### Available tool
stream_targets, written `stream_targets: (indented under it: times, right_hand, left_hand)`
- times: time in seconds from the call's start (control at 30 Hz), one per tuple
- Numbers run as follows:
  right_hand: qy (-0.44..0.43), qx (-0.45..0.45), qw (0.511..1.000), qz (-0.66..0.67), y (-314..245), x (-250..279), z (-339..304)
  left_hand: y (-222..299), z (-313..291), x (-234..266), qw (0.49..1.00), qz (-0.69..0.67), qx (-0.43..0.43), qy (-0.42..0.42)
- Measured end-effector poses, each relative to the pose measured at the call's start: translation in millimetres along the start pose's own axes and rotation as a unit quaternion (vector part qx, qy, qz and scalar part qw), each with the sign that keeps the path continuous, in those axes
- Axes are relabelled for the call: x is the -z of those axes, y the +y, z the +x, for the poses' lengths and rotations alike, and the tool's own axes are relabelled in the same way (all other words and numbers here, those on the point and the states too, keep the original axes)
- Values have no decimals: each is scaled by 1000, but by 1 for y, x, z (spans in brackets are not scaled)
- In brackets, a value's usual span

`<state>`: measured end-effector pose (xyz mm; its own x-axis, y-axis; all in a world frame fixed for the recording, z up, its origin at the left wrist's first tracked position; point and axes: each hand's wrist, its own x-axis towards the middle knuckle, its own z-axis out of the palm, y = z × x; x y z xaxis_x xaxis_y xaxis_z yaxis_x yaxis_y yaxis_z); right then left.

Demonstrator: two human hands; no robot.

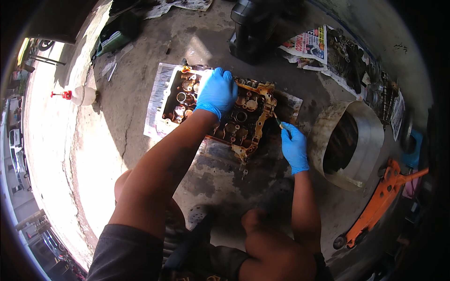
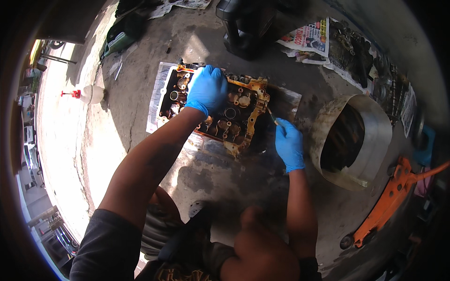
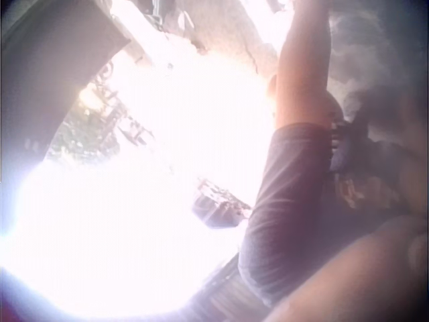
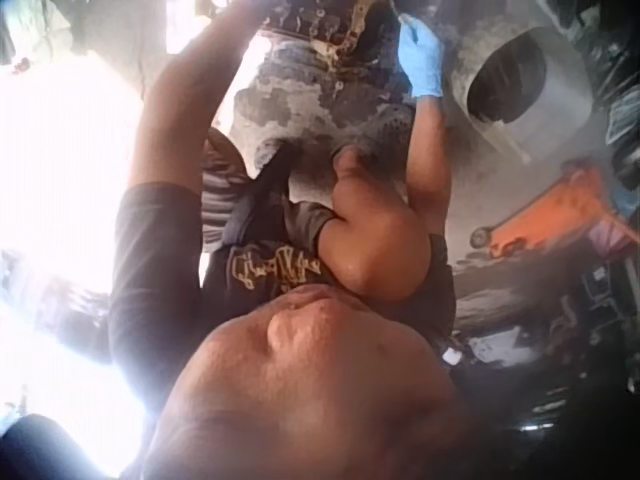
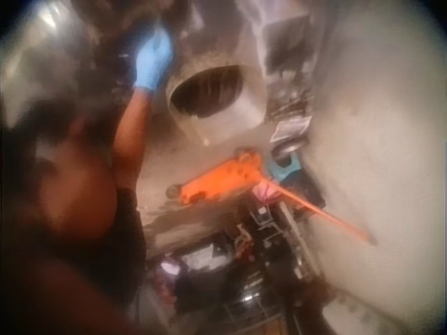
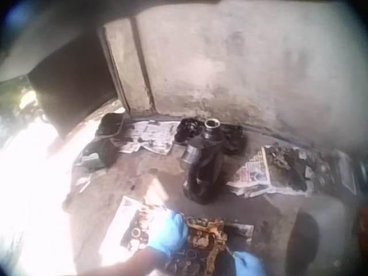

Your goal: The person cleans a disassembled engine valve cover using a toothbrush and a liquid from a white basin. They scrub various internal surfaces and bolt holes, repeatedly dipping the brush into the basin and wiping residue onto newspaper.

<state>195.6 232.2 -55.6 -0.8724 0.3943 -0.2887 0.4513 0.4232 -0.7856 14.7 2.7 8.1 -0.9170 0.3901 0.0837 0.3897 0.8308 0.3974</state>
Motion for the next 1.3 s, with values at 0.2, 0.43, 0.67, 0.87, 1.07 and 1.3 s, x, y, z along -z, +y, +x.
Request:
stream_targets:
  times: [0.2,0.43,0.67,0.87,1.07,1.3]
  right_hand:
    - [-55,28,985,158,-5,-14,8]
    - [-89,-122,955,256,-7,-12,-11]
    - [-49,-86,976,191,-9,-29,-34]
    - [107,62,976,179,-25,-35,-21]
    - [85,33,975,201,-12,-50,-27]
    - [65,-17,985,162,2,-26,5]
  left_hand:
    - [1,-1,2,1000,-24,11,-3]
    - [-1,-2,1,1000,-15,10,-6]
    - [-5,3,1,997,17,-74,29]
    - [-10,4,-1,995,40,-91,11]
    - [-17,6,-2,994,41,-99,8]
    - [-8,6,2,995,38,-96,-5]
